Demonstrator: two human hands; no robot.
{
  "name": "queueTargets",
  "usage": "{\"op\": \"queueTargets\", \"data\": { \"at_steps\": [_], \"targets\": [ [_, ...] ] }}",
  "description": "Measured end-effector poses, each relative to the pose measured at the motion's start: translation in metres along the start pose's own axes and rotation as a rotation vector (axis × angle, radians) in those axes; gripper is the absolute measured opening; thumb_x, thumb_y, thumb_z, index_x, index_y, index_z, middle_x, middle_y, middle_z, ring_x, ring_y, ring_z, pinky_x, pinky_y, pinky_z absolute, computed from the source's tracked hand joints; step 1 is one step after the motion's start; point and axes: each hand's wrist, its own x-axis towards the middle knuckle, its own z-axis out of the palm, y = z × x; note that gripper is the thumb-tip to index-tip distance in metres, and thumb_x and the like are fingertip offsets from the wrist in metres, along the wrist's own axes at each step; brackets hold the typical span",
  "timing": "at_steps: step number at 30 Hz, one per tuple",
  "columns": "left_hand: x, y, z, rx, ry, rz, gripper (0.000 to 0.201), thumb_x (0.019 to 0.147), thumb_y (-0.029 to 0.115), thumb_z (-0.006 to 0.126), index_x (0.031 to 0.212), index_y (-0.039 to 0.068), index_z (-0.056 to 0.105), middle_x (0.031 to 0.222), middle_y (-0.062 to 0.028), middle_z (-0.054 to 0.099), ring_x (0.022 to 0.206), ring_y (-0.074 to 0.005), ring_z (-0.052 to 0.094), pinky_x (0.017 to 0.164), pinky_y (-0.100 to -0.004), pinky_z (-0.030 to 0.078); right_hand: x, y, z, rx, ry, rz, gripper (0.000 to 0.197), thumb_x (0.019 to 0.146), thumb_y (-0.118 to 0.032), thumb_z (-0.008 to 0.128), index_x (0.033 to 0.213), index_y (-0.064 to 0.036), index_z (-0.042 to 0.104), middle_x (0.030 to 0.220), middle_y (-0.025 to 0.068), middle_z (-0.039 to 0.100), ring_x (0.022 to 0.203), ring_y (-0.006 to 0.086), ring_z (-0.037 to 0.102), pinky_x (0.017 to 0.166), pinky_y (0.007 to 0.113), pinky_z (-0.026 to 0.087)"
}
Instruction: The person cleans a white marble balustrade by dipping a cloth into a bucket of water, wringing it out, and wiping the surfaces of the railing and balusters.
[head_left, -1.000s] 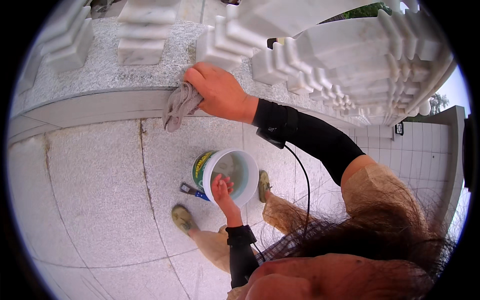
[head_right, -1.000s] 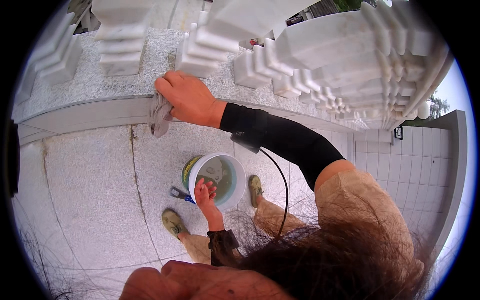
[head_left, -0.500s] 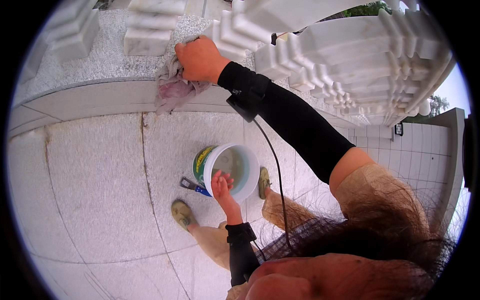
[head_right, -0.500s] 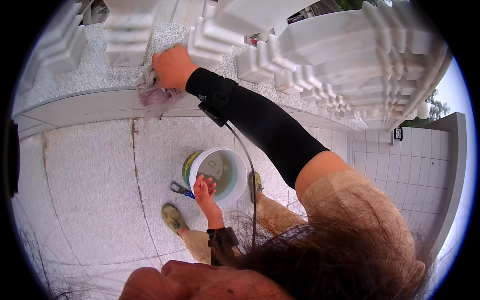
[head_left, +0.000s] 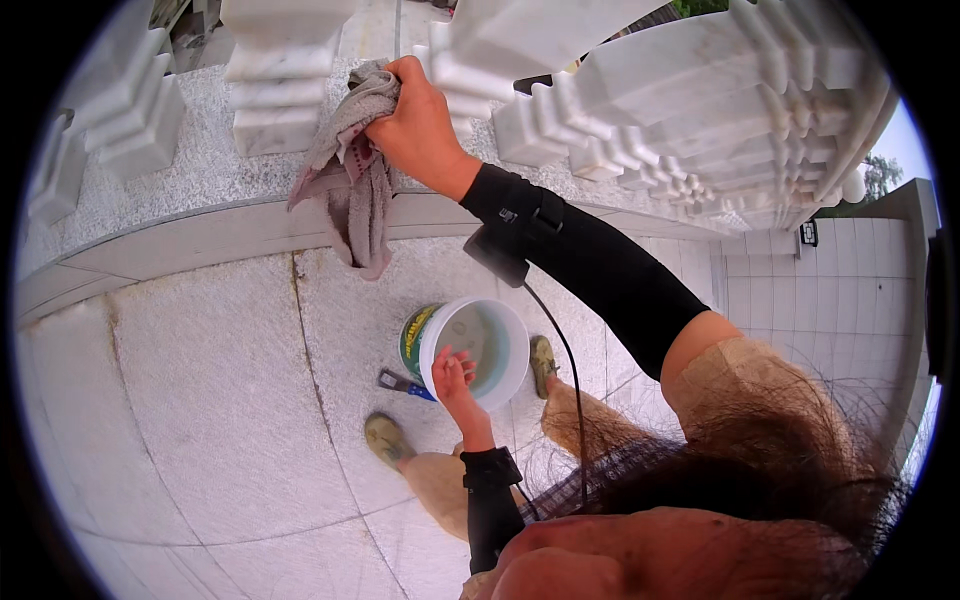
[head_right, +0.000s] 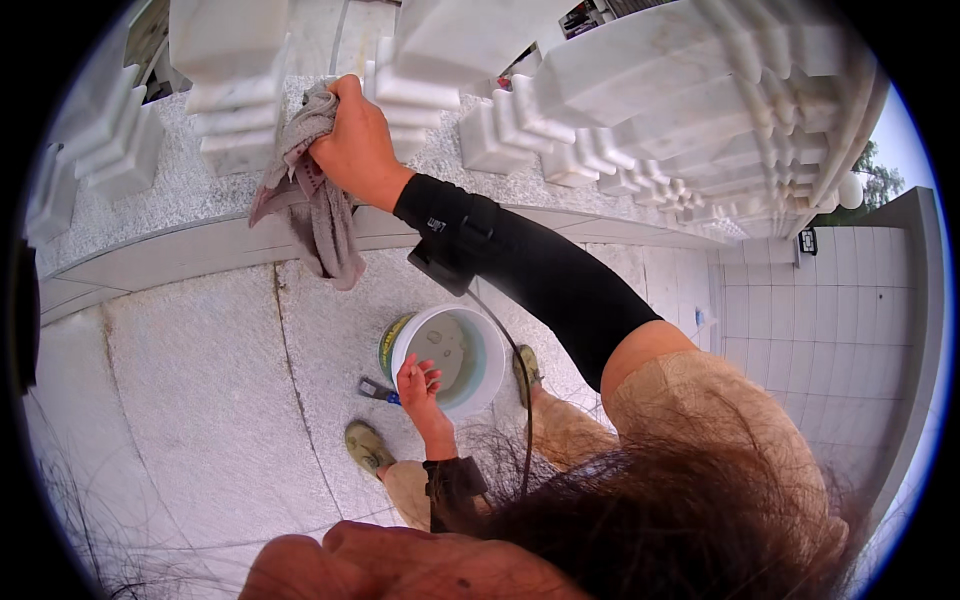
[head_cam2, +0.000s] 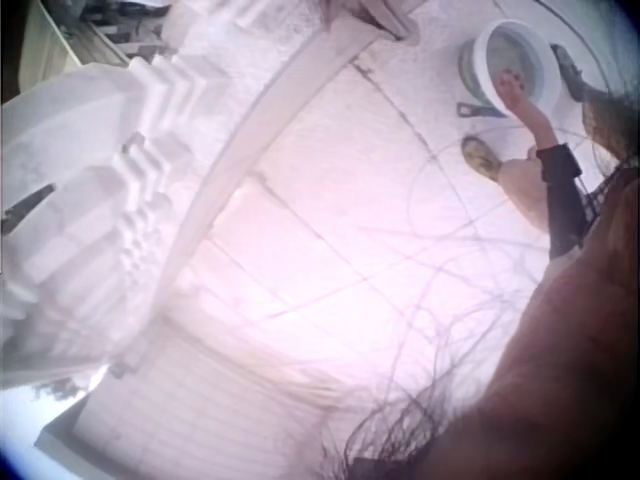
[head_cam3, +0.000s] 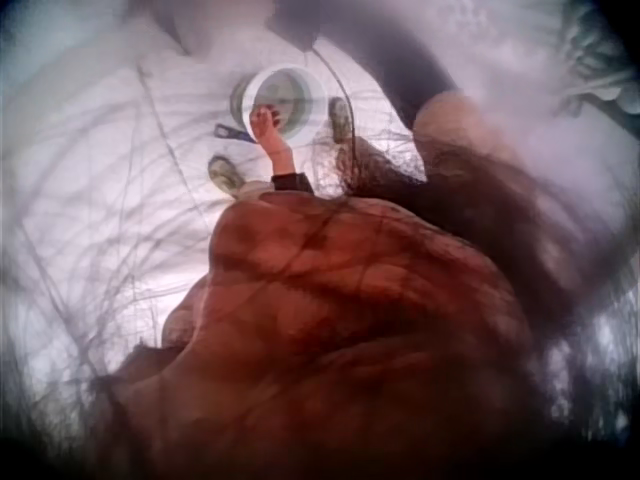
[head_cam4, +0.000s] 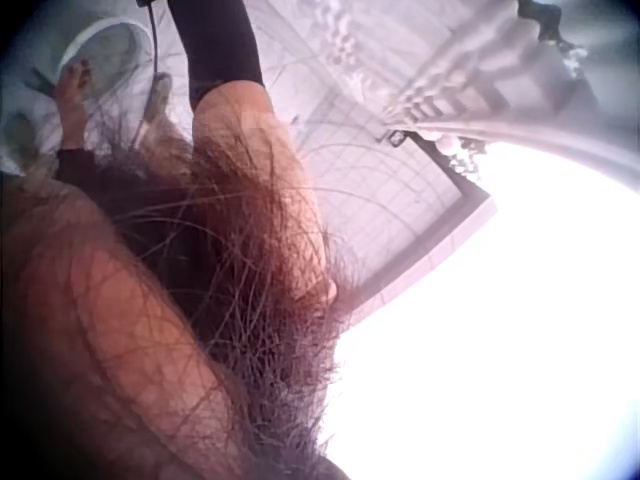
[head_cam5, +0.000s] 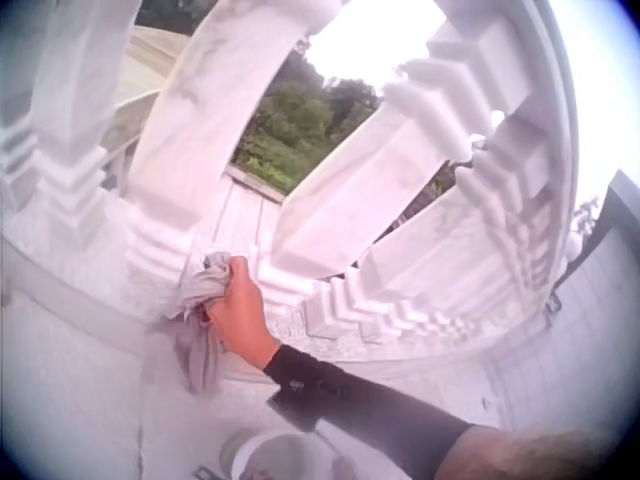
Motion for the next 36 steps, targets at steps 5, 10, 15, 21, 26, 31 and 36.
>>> {"op": "queueTargets", "data": {
  "at_steps": [5, 10, 15, 21, 26, 31, 36],
  "targets": [
    [0.002, 0.008, -0.007, -0.057, -0.016, -0.007, 0.033, 0.096, 0.027, 0.055, 0.124, 0.009, 0.053, 0.103, -0.0023, 0.062, 0.083, -0.0096, 0.057, 0.074, -0.0247, 0.041, 0.041, 0.037, 0.066, 0.048, 0.271, 0.167, 0.039, 0.069, -0.006, 0.071, 0.103, 0.0003, 0.053, 0.090, 0.0200, 0.065, 0.085, 0.0321, 0.064, 0.076, 0.039, 0.050],
    [0.002, 0.003, -0.016, -0.096, 0.043, 0.009, 0.034, 0.095, 0.027, 0.057, 0.122, 0.007, 0.055, 0.099, -0.0037, 0.062, 0.082, -0.0126, 0.059, 0.076, -0.0281, 0.043, 0.074, 0.081, 0.087, -0.019, 0.148, 0.062, 0.034, 0.075, -0.002, 0.053, 0.109, -0.0002, 0.052, 0.090, 0.0256, 0.063, 0.090, 0.0434, 0.061, 0.078, 0.047, 0.047],
    [-0.006, -0.004, -0.018, -0.141, 0.035, -0.018, 0.035, 0.095, 0.026, 0.056, 0.124, 0.007, 0.054, 0.101, -0.0056, 0.064, 0.084, -0.0138, 0.060, 0.076, -0.0284, 0.043, 0.046, 0.075, 0.078, 0.195, -0.054, -0.065, 0.033, 0.077, -0.001, 0.049, 0.110, -0.0036, 0.053, 0.076, 0.0239, 0.061, 0.074, 0.0394, 0.062, 0.069, 0.045, 0.048],
    [0.000, -0.022, -0.013, -0.053, 0.034, -0.026, 0.036, 0.095, 0.028, 0.056, 0.124, 0.007, 0.054, 0.102, -0.0058, 0.065, 0.082, -0.0129, 0.059, 0.077, -0.0276, 0.042, 0.017, 0.044, 0.070, -0.218, -0.127, -0.052, 0.037, 0.064, -0.006, 0.064, 0.100, -0.0031, 0.055, 0.083, 0.0199, 0.065, 0.083, 0.0402, 0.063, 0.075, 0.047, 0.049],
    [0.006, -0.033, 0.009, 0.018, -0.008, -0.056, 0.037, 0.095, 0.030, 0.057, 0.125, 0.008, 0.054, 0.103, -0.0055, 0.064, 0.082, -0.0124, 0.059, 0.078, -0.0271, 0.041, -0.026, 0.031, 0.036, -0.064, -0.193, -0.232, 0.034, 0.065, -0.003, 0.066, 0.097, -0.0072, 0.054, 0.076, 0.0134, 0.062, 0.079, 0.0375, 0.061, 0.070, 0.047, 0.046],
    [0.008, -0.038, 0.017, 0.075, -0.019, -0.061, 0.038, 0.094, 0.030, 0.057, 0.125, 0.008, 0.053, 0.104, -0.0051, 0.064, 0.085, -0.0122, 0.058, 0.079, -0.0271, 0.041, -0.035, 0.030, 0.027, 0.370, -0.200, 0.121, 0.033, 0.070, 0.003, 0.062, 0.101, -0.0037, 0.052, 0.077, 0.0123, 0.062, 0.075, 0.0269, 0.063, 0.068, 0.038, 0.049],
    [0.006, -0.038, 0.011, 0.045, -0.017, -0.081, 0.037, 0.094, 0.028, 0.057, 0.125, 0.008, 0.053, 0.103, -0.0053, 0.063, 0.085, -0.0127, 0.058, 0.078, -0.0273, 0.042, 0.010, 0.025, 0.048, 0.475, 0.091, 0.215, 0.037, 0.070, 0.000, 0.062, 0.105, 0.0006, 0.048, 0.083, 0.0197, 0.062, 0.080, 0.0331, 0.061, 0.073, 0.040, 0.048]
  ]
}}
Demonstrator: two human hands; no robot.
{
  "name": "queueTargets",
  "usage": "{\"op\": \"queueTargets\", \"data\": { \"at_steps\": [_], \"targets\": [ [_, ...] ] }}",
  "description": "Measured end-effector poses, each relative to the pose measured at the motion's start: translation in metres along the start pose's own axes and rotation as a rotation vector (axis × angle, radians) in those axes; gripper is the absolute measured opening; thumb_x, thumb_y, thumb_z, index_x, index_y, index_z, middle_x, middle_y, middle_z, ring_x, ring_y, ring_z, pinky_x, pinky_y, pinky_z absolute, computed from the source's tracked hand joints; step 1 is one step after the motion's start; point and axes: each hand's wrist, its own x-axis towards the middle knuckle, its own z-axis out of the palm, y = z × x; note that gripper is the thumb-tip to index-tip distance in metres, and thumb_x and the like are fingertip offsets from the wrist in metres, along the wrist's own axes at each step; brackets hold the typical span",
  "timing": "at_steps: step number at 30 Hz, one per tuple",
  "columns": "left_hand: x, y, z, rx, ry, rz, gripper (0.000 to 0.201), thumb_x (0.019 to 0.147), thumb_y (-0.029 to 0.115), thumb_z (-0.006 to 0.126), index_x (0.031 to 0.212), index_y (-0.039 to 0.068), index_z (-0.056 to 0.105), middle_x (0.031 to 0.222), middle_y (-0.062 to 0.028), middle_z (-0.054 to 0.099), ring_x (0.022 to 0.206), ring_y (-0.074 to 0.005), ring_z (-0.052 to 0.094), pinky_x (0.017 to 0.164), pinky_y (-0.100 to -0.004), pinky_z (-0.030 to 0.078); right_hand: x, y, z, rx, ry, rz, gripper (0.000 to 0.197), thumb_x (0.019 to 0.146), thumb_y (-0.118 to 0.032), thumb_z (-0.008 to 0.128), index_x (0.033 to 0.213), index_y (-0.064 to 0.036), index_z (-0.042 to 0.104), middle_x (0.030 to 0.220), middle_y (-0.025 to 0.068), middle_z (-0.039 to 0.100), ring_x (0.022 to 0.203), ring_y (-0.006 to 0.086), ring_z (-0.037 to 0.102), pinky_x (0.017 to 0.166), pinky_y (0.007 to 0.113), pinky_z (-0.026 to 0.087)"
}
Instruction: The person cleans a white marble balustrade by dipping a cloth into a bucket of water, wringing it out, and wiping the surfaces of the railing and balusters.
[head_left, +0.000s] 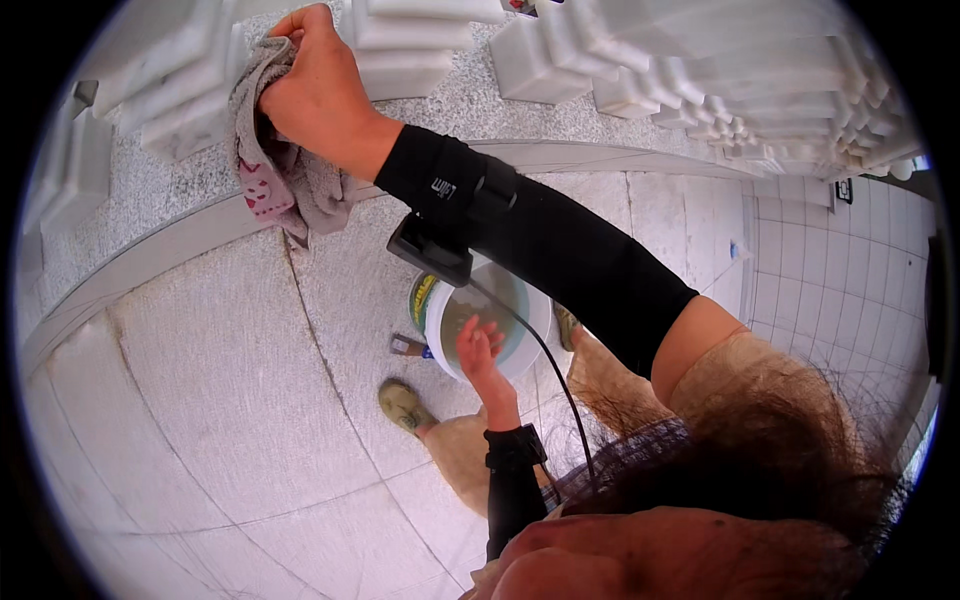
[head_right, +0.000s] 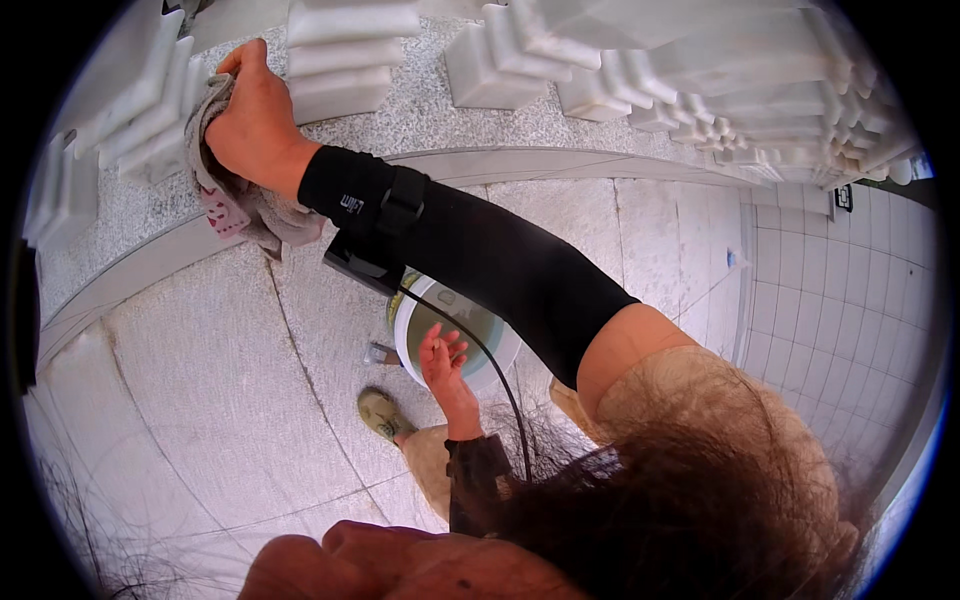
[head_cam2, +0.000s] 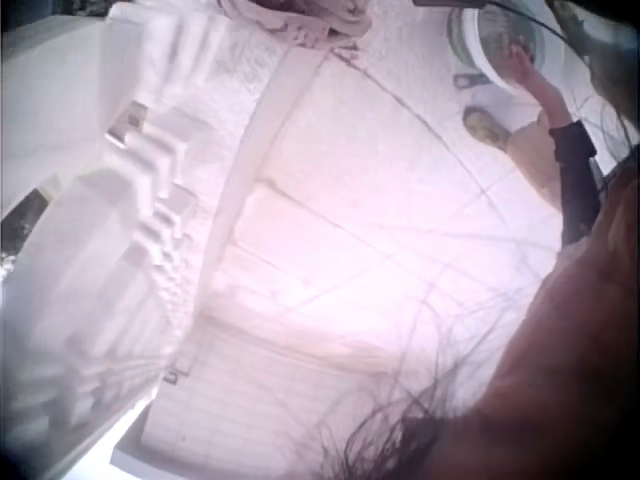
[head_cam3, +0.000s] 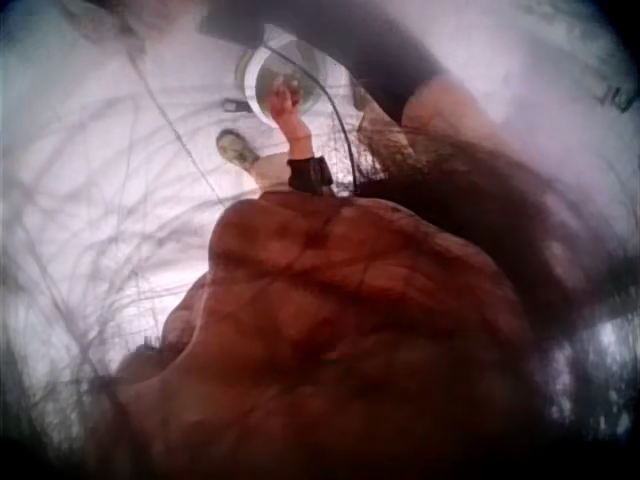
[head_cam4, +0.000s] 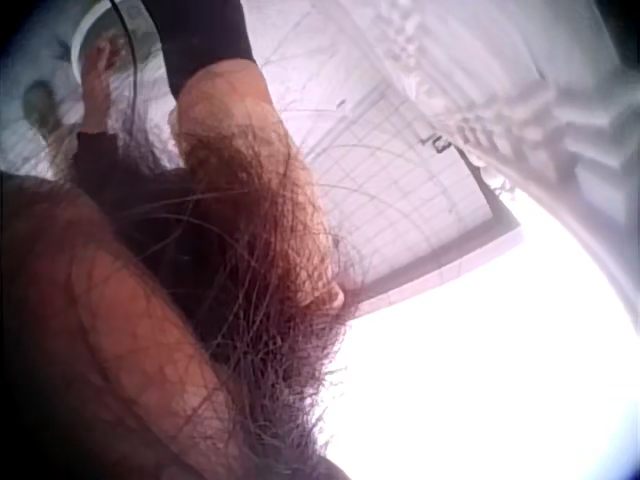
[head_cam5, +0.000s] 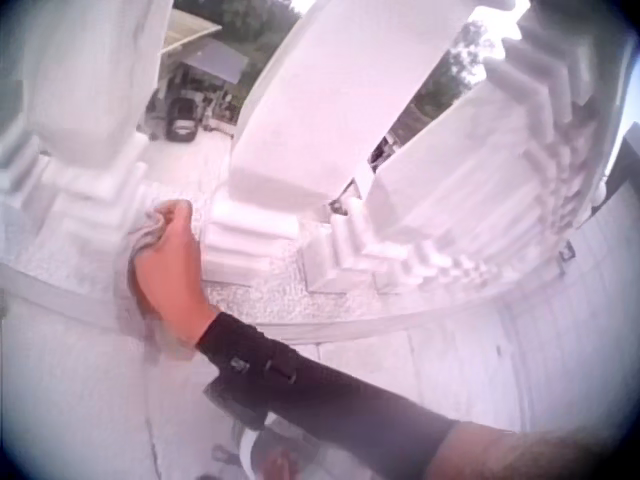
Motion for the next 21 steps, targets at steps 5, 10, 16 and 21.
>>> {"op": "queueTargets", "data": {
  "at_steps": [5, 10, 16, 21],
  "targets": [
    [-0.005, -0.003, -0.015, -0.072, 0.043, 0.035, 0.036, 0.095, 0.027, 0.057, 0.126, 0.008, 0.053, 0.103, -0.0057, 0.063, 0.085, -0.0132, 0.058, 0.077, -0.0271, 0.044, 0.015, 0.038, 0.021, -0.331, -0.075, -0.103, 0.049, 0.067, -0.010, 0.066, 0.109, 0.0042, 0.046, 0.091, 0.0253, 0.063, 0.092, 0.0414, 0.060, 0.082, 0.045, 0.048],
    [-0.006, 0.001, -0.013, -0.066, 0.012, 0.043, 0.036, 0.096, 0.027, 0.056, 0.126, 0.008, 0.053, 0.103, -0.0059, 0.063, 0.084, -0.0134, 0.058, 0.077, -0.0271, 0.044, -0.025, 0.020, 0.003, -0.477, -0.176, -0.230, 0.048, 0.066, -0.011, 0.067, 0.109, 0.0009, 0.049, 0.086, 0.0219, 0.063, 0.085, 0.0414, 0.061, 0.076, 0.046, 0.048],
    [-0.003, -0.004, -0.009, 0.015, -0.007, 0.072, 0.034, 0.097, 0.029, 0.055, 0.125, 0.009, 0.052, 0.102, -0.0034, 0.061, 0.086, -0.0124, 0.058, 0.077, -0.0277, 0.042, -0.085, 0.017, -0.021, -0.315, -0.341, -0.340, 0.033, 0.070, -0.008, 0.067, 0.100, -0.0076, 0.054, 0.082, 0.0137, 0.062, 0.079, 0.0374, 0.060, 0.071, 0.045, 0.046],
    [-0.002, -0.017, 0.000, -0.066, 0.028, 0.018, 0.036, 0.096, 0.025, 0.056, 0.127, 0.009, 0.051, 0.106, -0.0060, 0.062, 0.086, -0.0139, 0.058, 0.076, -0.0270, 0.042, -0.162, 0.046, -0.108, 0.155, -0.471, 0.320, 0.036, 0.068, -0.002, 0.076, 0.098, -0.0066, 0.056, 0.092, 0.0007, 0.063, 0.090, 0.0098, 0.059, 0.079, 0.025, 0.045]
  ]
}}
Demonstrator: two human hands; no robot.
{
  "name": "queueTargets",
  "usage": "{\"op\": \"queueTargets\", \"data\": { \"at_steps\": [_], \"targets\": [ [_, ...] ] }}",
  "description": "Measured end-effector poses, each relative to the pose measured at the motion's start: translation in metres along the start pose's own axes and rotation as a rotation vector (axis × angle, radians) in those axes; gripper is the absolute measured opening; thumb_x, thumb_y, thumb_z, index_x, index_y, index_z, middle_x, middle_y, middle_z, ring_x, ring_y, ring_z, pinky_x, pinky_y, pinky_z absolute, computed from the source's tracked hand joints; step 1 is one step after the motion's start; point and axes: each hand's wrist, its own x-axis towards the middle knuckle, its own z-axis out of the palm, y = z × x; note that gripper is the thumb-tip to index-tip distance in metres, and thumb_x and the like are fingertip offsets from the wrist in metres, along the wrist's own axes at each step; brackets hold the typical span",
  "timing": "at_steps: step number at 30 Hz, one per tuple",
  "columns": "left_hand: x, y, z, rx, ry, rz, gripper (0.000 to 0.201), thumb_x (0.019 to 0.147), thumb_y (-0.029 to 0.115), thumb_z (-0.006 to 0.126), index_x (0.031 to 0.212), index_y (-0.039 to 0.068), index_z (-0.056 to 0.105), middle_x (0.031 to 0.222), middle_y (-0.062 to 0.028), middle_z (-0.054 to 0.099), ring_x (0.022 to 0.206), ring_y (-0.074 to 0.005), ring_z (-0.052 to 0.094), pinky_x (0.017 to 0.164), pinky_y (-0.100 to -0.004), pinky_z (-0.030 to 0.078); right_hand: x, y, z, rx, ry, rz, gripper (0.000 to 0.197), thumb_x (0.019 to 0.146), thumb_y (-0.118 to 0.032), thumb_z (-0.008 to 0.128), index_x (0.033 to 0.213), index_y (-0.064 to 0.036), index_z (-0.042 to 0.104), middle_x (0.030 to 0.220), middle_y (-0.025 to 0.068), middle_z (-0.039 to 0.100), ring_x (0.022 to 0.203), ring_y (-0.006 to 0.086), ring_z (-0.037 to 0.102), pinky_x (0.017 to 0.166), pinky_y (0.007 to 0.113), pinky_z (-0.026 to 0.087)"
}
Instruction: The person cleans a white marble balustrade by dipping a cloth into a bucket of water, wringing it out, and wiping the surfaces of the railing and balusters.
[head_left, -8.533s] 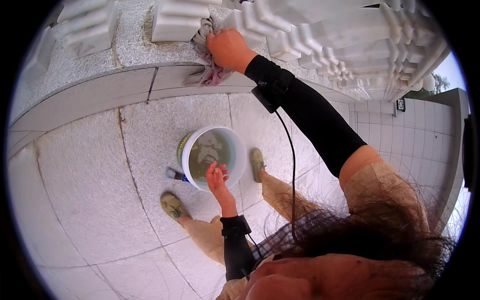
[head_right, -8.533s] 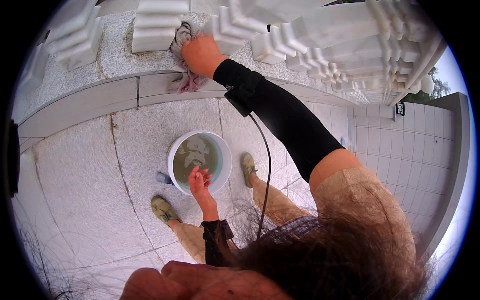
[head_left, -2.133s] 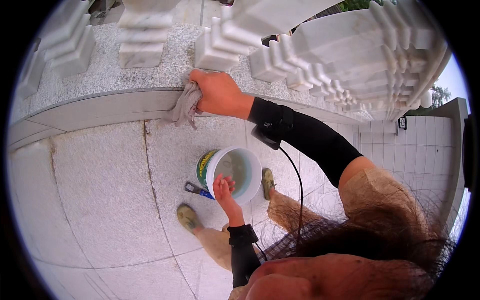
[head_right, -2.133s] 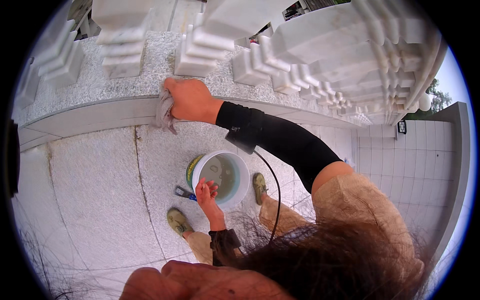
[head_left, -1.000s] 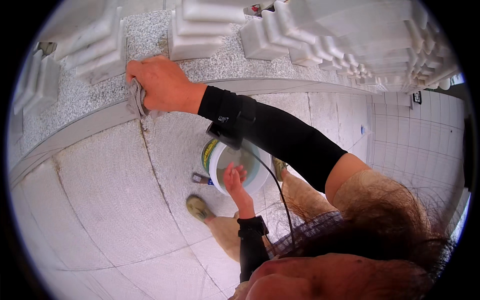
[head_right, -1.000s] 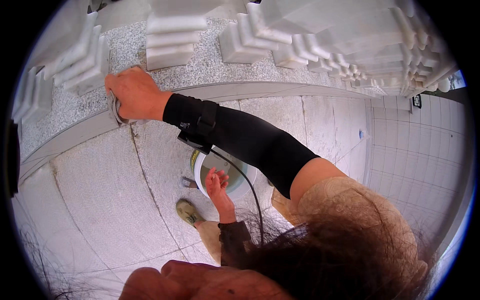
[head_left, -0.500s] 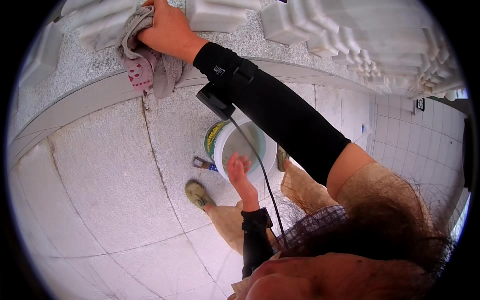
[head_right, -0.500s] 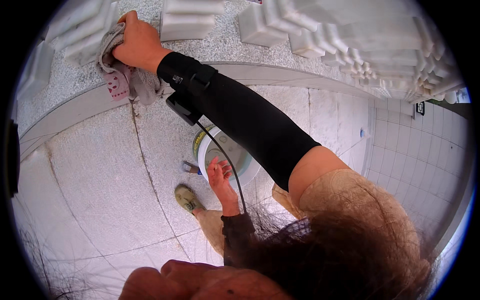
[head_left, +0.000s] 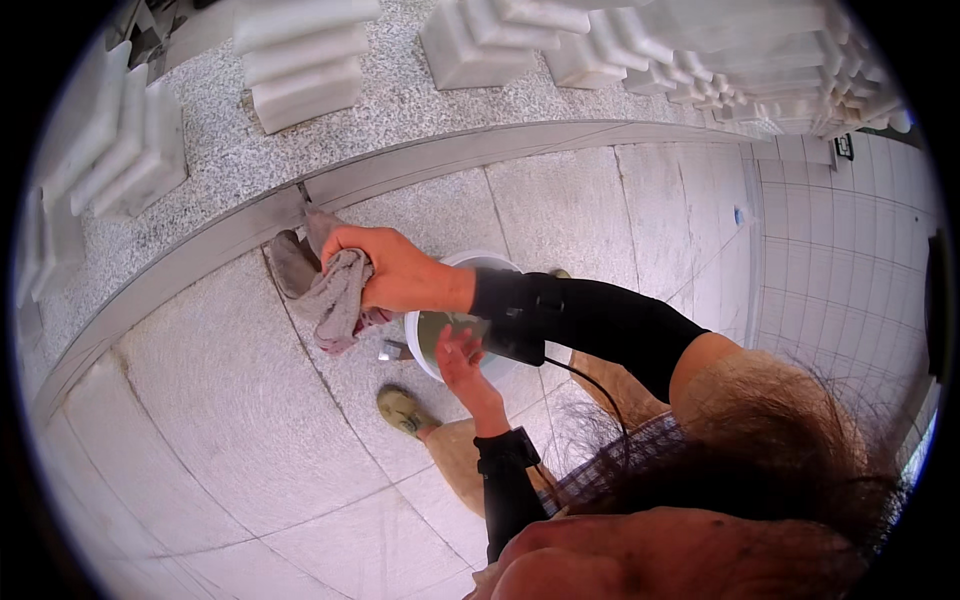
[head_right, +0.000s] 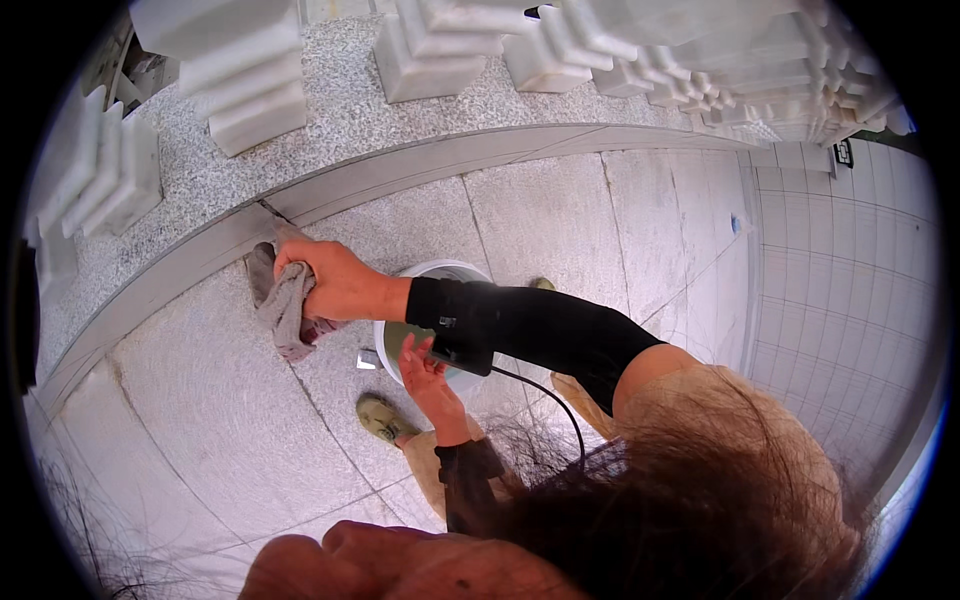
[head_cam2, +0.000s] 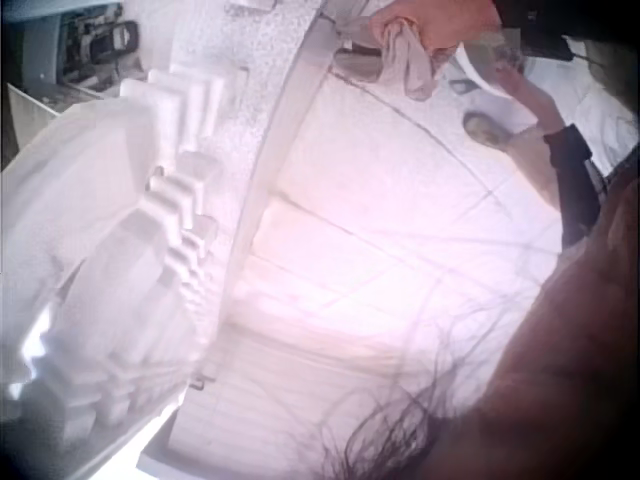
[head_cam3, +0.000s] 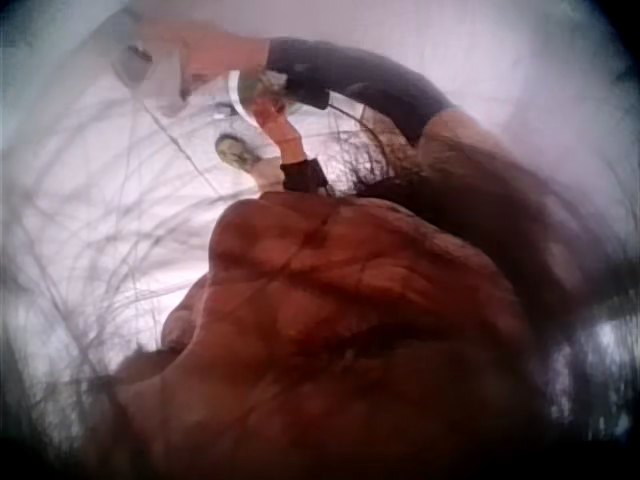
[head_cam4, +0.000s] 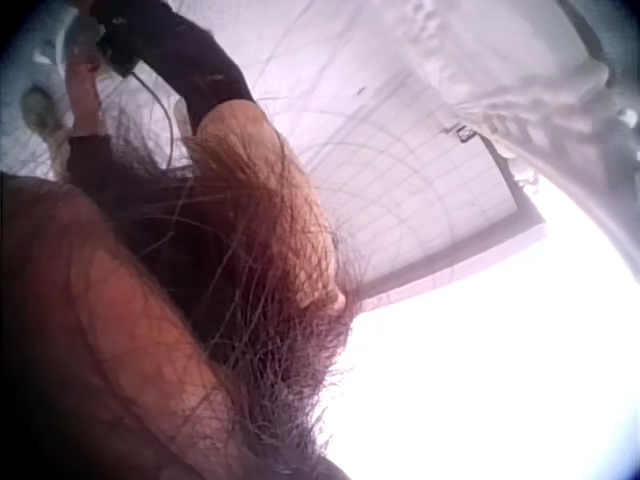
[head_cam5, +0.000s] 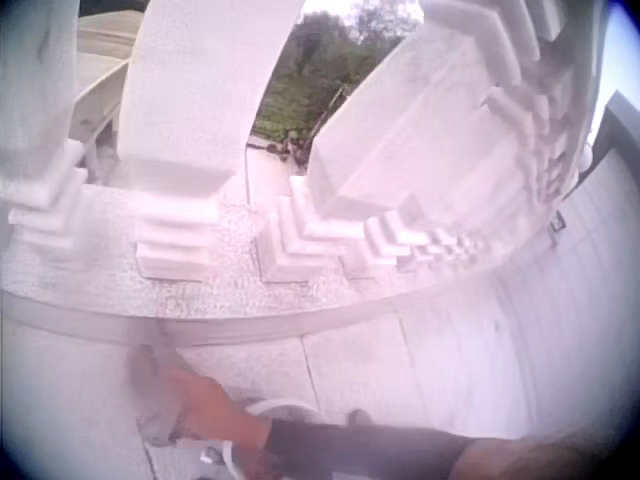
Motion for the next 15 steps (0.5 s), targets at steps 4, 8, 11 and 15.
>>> {"op": "queueTargets", "data": {
  "at_steps": [4, 8, 11, 15],
  "targets": [
    [0.000, -0.028, -0.025, -0.232, 0.034, -0.070, 0.040, 0.093, 0.023, 0.057, 0.131, 0.010, 0.049, 0.114, -0.0077, 0.060, 0.093, -0.0184, 0.060, 0.082, -0.0298, 0.044, -0.104, 0.013, -0.047, 0.420, -0.034, 0.281, 0.042, 0.063, 0.007, 0.066, 0.101, -0.0055, 0.057, 0.091, -0.0015, 0.060, 0.087, 0.0074, 0.054, 0.073, 0.024, 0.046],
    [0.003, -0.056, -0.048, -0.019, -0.184, -0.044, 0.047, 0.092, 0.018, 0.056, 0.135, 0.004, 0.045, 0.129, -0.0123, 0.051, 0.113, -0.0248, 0.052, 0.098, -0.0401, 0.039, -0.188, 0.023, -0.082, 0.624, 0.034, 0.440, 0.043, 0.063, 0.006, 0.062, 0.104, -0.0033, 0.056, 0.098, 0.0010, 0.059, 0.091, 0.0090, 0.055, 0.076, 0.023, 0.047],
    [-0.004, -0.056, -0.027, -0.289, -0.136, -0.112, 0.046, 0.091, 0.012, 0.053, 0.134, -0.003, 0.043, 0.137, -0.0159, 0.046, 0.127, -0.0286, 0.044, 0.108, -0.0457, 0.036, -0.231, 0.044, -0.113, 0.833, 0.154, 0.593, 0.045, 0.064, 0.006, 0.059, 0.108, -0.0028, 0.055, 0.100, 0.0026, 0.059, 0.093, 0.0104, 0.056, 0.077, 0.024, 0.048],
    [-0.011, -0.079, -0.012, 0.062, -0.096, 0.023, 0.042, 0.096, 0.022, 0.043, 0.131, -0.001, 0.046, 0.131, -0.0132, 0.053, 0.119, -0.0289, 0.053, 0.099, -0.0422, 0.044, -0.272, 0.072, -0.147, 0.742, 0.233, 0.617, 0.037, 0.078, -0.003, 0.064, 0.114, -0.0017, 0.055, 0.101, 0.0004, 0.058, 0.093, 0.0078, 0.055, 0.080, 0.023, 0.047]
  ]
}}
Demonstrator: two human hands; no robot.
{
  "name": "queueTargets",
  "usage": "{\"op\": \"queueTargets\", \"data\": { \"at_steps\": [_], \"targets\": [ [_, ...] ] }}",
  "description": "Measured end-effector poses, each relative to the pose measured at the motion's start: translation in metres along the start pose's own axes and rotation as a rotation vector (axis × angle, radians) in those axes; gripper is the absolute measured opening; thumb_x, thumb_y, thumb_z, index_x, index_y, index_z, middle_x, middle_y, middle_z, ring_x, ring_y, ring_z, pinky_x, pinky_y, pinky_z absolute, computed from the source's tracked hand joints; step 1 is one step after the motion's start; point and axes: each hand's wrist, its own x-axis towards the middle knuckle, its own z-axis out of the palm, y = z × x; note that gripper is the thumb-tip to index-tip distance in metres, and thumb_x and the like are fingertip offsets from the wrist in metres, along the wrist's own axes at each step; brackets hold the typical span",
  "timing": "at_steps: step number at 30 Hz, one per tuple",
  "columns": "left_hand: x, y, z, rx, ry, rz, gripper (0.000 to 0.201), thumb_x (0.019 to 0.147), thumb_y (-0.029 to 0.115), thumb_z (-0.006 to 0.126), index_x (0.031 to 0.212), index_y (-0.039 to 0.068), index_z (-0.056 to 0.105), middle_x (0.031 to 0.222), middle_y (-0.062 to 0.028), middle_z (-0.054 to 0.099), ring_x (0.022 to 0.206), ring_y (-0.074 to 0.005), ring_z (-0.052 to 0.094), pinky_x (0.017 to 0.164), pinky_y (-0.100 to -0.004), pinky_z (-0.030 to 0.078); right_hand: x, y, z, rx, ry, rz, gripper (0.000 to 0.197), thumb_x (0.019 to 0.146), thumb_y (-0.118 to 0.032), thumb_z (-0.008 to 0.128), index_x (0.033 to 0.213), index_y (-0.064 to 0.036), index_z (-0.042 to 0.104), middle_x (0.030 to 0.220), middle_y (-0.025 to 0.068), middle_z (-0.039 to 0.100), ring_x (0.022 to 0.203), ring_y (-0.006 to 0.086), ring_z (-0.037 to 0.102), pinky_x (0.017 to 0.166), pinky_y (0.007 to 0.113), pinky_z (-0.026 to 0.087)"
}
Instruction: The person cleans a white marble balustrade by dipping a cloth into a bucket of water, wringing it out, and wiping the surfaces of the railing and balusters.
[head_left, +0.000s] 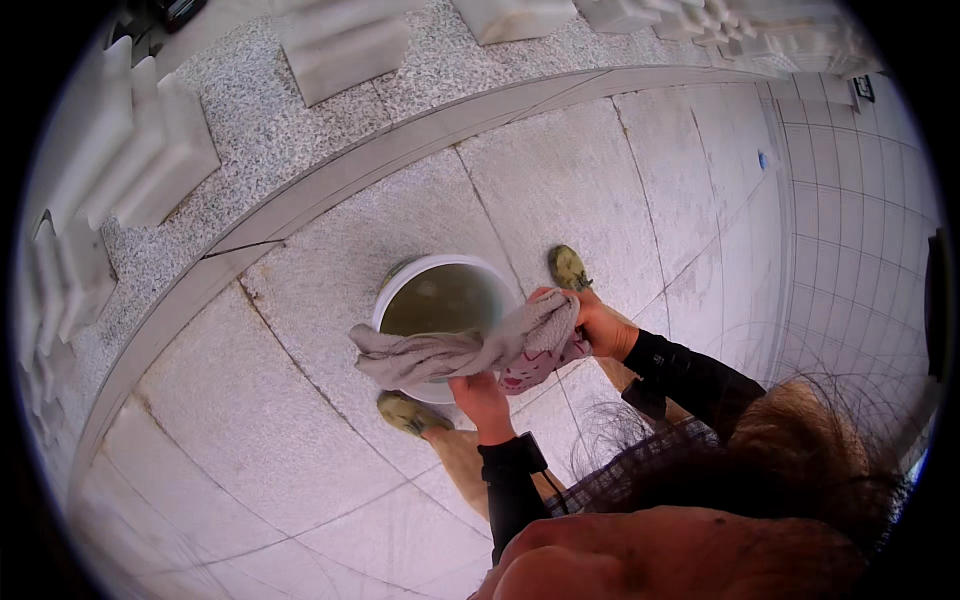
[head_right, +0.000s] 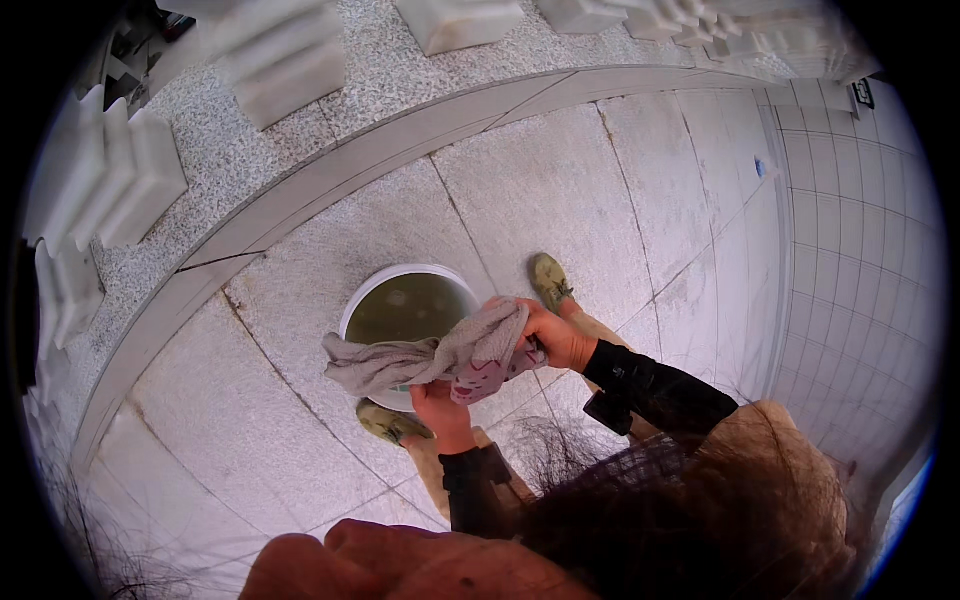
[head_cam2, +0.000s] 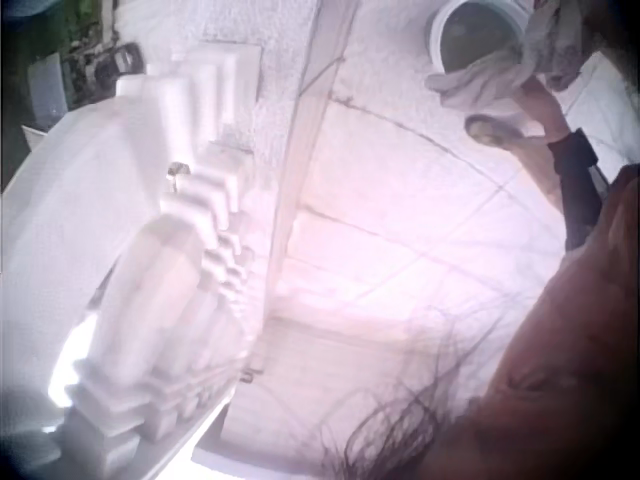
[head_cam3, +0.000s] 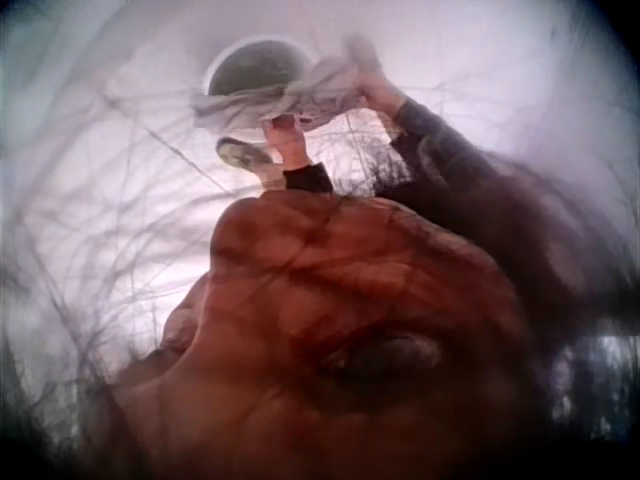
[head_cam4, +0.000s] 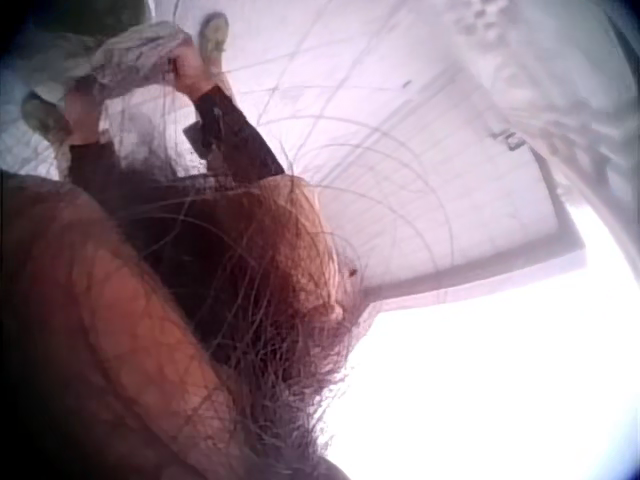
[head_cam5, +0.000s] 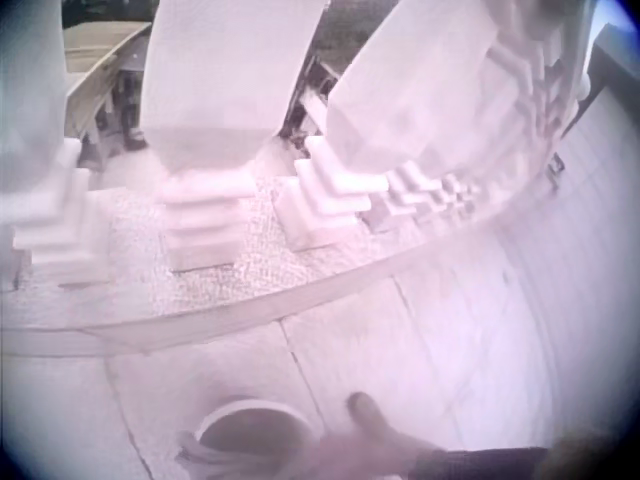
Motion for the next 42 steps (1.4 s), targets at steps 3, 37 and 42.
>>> {"op": "queueTargets", "data": {
  "at_steps": [3, 37, 42],
  "targets": [
    [0.006, -0.024, -0.017, 0.565, -0.082, 0.069, 0.044, 0.097, 0.025, 0.045, 0.135, 0.002, 0.042, 0.132, -0.0117, 0.051, 0.118, -0.0254, 0.053, 0.096, -0.0367, 0.046, 0.004, 0.003, -0.014, -0.123, 0.169, 0.035, 0.047, 0.073, -0.001, 0.063, 0.119, -0.0020, 0.053, 0.104, 0.0026, 0.061, 0.094, 0.0140, 0.059, 0.079, 0.026, 0.049],
    [0.013, -0.012, -0.022, 0.135, 0.331, -0.242, 0.082, 0.087, 0.059, 0.058, 0.149, 0.023, 0.018, 0.144, -0.0073, 0.030, 0.123, -0.0285, 0.042, 0.095, -0.0564, 0.040, 0.186, 0.141, 0.006, -1.463, -0.158, 0.040, 0.029, 0.072, -0.014, 0.066, 0.100, -0.0089, 0.061, 0.097, 0.0129, 0.062, 0.094, 0.0325, 0.061, 0.076, 0.044, 0.048],
    [0.019, 0.005, -0.038, -0.061, 0.227, -0.256, 0.079, 0.092, 0.050, 0.057, 0.150, 0.017, 0.015, 0.138, -0.0108, 0.041, 0.122, -0.0269, 0.047, 0.098, -0.0433, 0.042, 0.075, 0.105, 0.027, -0.836, -0.305, -0.200, 0.018, 0.075, 0.000, 0.058, 0.092, -0.0072, 0.055, 0.092, 0.0105, 0.057, 0.094, 0.0303, 0.057, 0.076, 0.039, 0.045]
  ]
}}
